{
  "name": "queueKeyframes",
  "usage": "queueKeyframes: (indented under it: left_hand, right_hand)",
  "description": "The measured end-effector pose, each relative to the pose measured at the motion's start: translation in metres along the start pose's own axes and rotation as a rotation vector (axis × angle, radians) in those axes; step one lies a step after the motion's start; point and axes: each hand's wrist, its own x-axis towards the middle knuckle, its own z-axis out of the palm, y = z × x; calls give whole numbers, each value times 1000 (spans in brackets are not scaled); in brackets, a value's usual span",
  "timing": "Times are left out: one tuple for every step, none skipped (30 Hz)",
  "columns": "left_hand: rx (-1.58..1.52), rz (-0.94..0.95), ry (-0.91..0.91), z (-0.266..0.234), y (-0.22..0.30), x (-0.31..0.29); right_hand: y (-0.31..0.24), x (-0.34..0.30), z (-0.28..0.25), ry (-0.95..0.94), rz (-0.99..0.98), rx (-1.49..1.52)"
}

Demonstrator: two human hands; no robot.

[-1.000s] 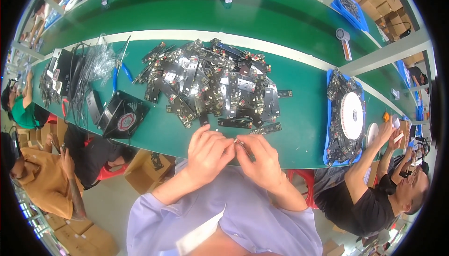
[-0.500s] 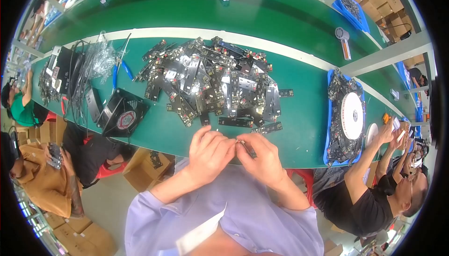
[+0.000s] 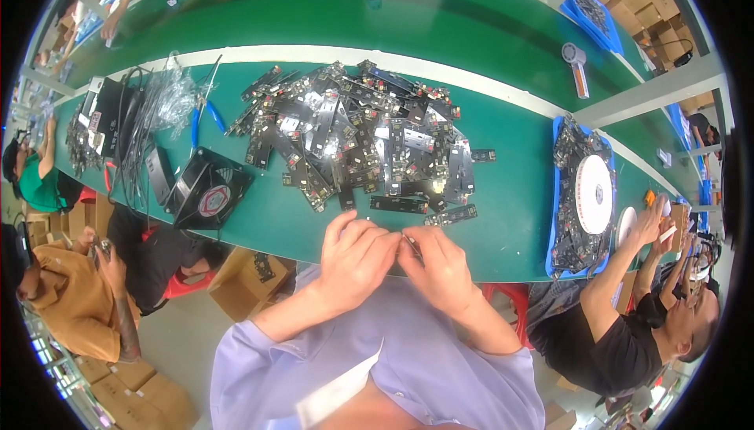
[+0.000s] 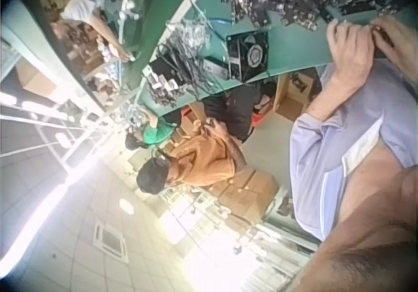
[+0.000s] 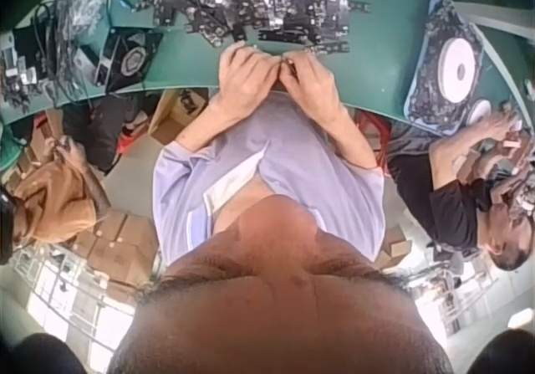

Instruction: The person assembles small electronic circuit boards by hand, placing electronic components onto the boards and inspecting them, then securing them with tape and pliers.

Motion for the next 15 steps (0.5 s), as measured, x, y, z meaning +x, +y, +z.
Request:
queueKeyframes:
  left_hand:
    - [-1, 0, 0, 0, 0, 0]
    - [-2, -1, -3, 0, 0, 0]
    - [-3, -3, -6, 0, 0, 0]
    - [-4, -3, -6, 0, 0, 0]
    - [-8, -5, -3, 0, 0, -1]
    - [-12, -7, 1, 1, -1, -2]
    - [-14, -7, -1, 2, -1, -4]
    - [-9, -4, 3, 3, -1, -6]
    - [-3, 0, 6, 3, -2, -7]
    - [-5, 2, 4, 3, -2, -7]
    - [-14, 2, 6, 2, -2, -7]
    - [-23, 1, 9, 2, -2, -6]
    - [-23, 2, 10, 2, -2, -6]
    - [-20, -17, 27, 2, -2, -5]
    - [-17, -36, 45, 2, -2, -4]
  right_hand:
    - [0, 0, 0, -8, -1, 0]
    - [0, 0, 1, -16, -3, 0]
    - [1, 0, 1, -16, -3, -1]
    - [3, -1, 1, -18, -9, 6]
    - [4, -1, 2, -20, -14, 12]
    - [5, -1, 3, -20, -13, 11]
    - [6, 0, 3, -24, -30, 38]
    - [7, -1, 3, -28, -45, 65]
    - [9, -2, 4, -28, -43, 64]
    - [11, -3, 6, -29, -39, 86]
    - [11, -3, 6, -31, -35, 107]
    - [11, -3, 5, -28, -32, 106]
    - [11, -2, 3, -33, -22, 144]
    - [11, -1, 2, -37, -11, 183]
    - [9, 0, 1, -37, -12, 183]
